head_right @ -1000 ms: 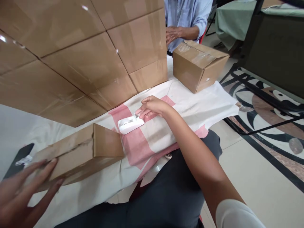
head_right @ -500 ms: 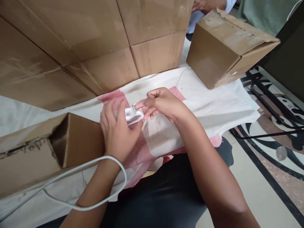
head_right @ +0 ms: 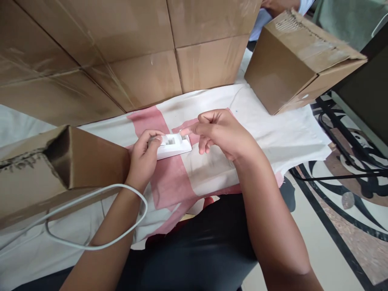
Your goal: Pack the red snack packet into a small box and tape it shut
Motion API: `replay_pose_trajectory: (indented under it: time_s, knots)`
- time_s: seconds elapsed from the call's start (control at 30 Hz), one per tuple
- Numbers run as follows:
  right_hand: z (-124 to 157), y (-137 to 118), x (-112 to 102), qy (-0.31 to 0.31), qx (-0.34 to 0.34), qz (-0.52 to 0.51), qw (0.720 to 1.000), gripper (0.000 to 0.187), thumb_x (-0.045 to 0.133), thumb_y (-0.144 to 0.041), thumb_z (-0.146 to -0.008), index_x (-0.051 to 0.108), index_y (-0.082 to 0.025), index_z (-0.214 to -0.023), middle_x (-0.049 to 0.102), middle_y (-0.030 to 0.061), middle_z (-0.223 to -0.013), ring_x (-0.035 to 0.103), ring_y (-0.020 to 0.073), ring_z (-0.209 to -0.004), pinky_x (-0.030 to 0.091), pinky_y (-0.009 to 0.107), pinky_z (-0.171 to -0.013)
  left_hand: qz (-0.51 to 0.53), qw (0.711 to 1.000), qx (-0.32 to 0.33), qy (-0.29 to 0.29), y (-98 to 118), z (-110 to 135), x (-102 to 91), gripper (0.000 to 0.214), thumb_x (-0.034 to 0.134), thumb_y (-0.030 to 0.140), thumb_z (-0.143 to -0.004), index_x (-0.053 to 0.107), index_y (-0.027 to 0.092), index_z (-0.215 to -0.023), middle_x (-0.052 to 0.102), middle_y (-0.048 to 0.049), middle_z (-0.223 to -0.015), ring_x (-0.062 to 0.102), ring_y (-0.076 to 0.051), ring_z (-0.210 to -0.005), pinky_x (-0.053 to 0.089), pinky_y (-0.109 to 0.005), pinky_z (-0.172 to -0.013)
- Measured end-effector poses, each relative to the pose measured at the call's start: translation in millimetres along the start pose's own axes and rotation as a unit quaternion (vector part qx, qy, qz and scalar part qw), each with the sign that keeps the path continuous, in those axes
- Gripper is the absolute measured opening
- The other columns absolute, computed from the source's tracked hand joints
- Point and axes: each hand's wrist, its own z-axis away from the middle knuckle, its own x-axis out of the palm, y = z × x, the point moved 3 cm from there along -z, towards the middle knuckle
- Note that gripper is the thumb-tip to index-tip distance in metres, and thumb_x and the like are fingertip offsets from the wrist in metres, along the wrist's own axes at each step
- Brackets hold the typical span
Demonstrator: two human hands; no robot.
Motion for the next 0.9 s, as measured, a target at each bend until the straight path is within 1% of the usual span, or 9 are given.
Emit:
replay_pose_trajectory:
  time_s: [0.1, 0.27, 0.33, 0.43, 0.5, 0.57, 0.67, 0.8, 0.9]
  knots:
    - [-5.6, 5.0, -1.6, -0.007, 0.016, -0.003, 1.000, 0.063, 0.087, -0.035, -0.071, 0.027, -0.025, -0.056, 0.042, -0.0044, -0.043, 0.061, 0.0143, -0.043, 0.043, 0.023, -0.041, 0.016, 1.000, -0.012, 0.004, 1.1, 0.0, 1.1, 0.013, 0.049, 0.023, -0.091, 0.061, 0.025, -0.086, 0.062, 0.0019, -0.092, 0.059, -0.017, -0.094, 0.044, -0.028, -0.089]
    - [-13.6, 12.0, -0.8, -0.028, 0.030, -0.022, 0.999, 0.061, 0.085, -0.030, -0.072, 0.026, -0.024, -0.057, 0.047, -0.0036, -0.046, 0.058, 0.0121, -0.042, 0.044, 0.024, -0.042, 0.038, 0.999, -0.030, 0.010, -1.6, 1.7, -0.4, 0.015, 0.047, 0.022, -0.089, 0.060, 0.026, -0.086, 0.063, 0.0018, -0.090, 0.057, -0.018, -0.090, 0.044, -0.029, -0.081]
    - [-15.0, 12.5, 0.0, -0.032, 0.030, -0.032, 0.999, 0.059, 0.083, -0.025, -0.073, 0.027, -0.024, -0.056, 0.049, -0.0035, -0.048, 0.056, 0.0112, -0.041, 0.044, 0.024, -0.043, 0.046, 0.998, -0.032, 0.011, -4.3, 2.6, -0.9, 0.014, 0.047, 0.023, -0.090, 0.061, 0.026, -0.088, 0.063, 0.0019, -0.091, 0.057, -0.017, -0.090, 0.044, -0.028, -0.081]
    - [-16.0, 10.3, -0.8, -0.022, 0.018, -0.048, 0.998, 0.056, 0.080, -0.018, -0.074, 0.028, -0.023, -0.054, 0.044, -0.0049, -0.045, 0.054, 0.0103, -0.039, 0.042, 0.024, -0.043, 0.056, 0.998, -0.028, 0.011, -7.9, 3.7, -0.9, 0.012, 0.049, 0.030, -0.093, 0.060, 0.026, -0.091, 0.063, 0.0017, -0.093, 0.057, -0.017, -0.091, 0.044, -0.028, -0.084]
    - [-16.0, 8.5, -2.6, -0.008, 0.015, -0.056, 0.998, 0.056, 0.079, -0.016, -0.075, 0.028, -0.023, -0.053, 0.041, -0.0056, -0.044, 0.053, 0.0098, -0.038, 0.040, 0.024, -0.043, 0.062, 0.998, -0.025, 0.012, -9.1, 3.9, -1.0, 0.012, 0.050, 0.032, -0.093, 0.060, 0.026, -0.090, 0.063, 0.0016, -0.092, 0.057, -0.017, -0.092, 0.045, -0.029, -0.085]
    - [-15.9, 7.7, -4.2, 0.000, 0.018, -0.057, 0.998, 0.057, 0.080, -0.018, -0.077, 0.027, -0.023, -0.053, 0.041, -0.0057, -0.044, 0.052, 0.0091, -0.037, 0.040, 0.024, -0.043, 0.065, 0.998, -0.020, 0.008, -9.0, 3.9, -1.4, 0.010, 0.051, 0.028, -0.090, 0.061, 0.026, -0.090, 0.065, 0.0014, -0.093, 0.058, -0.018, -0.093, 0.046, -0.030, -0.086]
    - [-16.3, 8.4, -5.7, 0.003, 0.026, -0.053, 0.998, 0.059, 0.081, -0.020, -0.078, 0.026, -0.023, -0.056, 0.041, -0.0062, -0.044, 0.050, 0.0079, -0.037, 0.041, 0.023, -0.044, 0.062, 0.998, -0.011, 0.000, -7.9, 3.9, -2.1, 0.013, 0.052, 0.023, -0.084, 0.062, 0.026, -0.092, 0.066, 0.0010, -0.096, 0.060, -0.019, -0.098, 0.046, -0.031, -0.089]
    - [-19.1, 12.0, -7.4, 0.006, 0.019, -0.046, 0.999, 0.059, 0.081, -0.021, -0.076, 0.026, -0.024, -0.056, 0.033, -0.0074, -0.043, 0.049, 0.0081, -0.036, 0.041, 0.023, -0.042, 0.052, 0.999, 0.002, 0.003, -7.2, 4.7, -2.8, 0.013, 0.052, 0.023, -0.086, 0.062, 0.027, -0.093, 0.066, 0.0009, -0.098, 0.060, -0.019, -0.101, 0.046, -0.031, -0.092]
    - [-21.4, 16.0, -10.2, 0.012, 0.006, -0.011, 1.000, 0.058, 0.082, -0.021, -0.075, 0.028, -0.024, -0.055, 0.031, -0.0072, -0.045, 0.052, 0.0100, -0.039, 0.041, 0.023, -0.041, 0.053, 0.999, 0.005, 0.006, -7.5, 5.7, -2.3, 0.012, 0.052, 0.023, -0.088, 0.062, 0.028, -0.093, 0.066, 0.0010, -0.099, 0.060, -0.020, -0.101, 0.046, -0.032, -0.093]
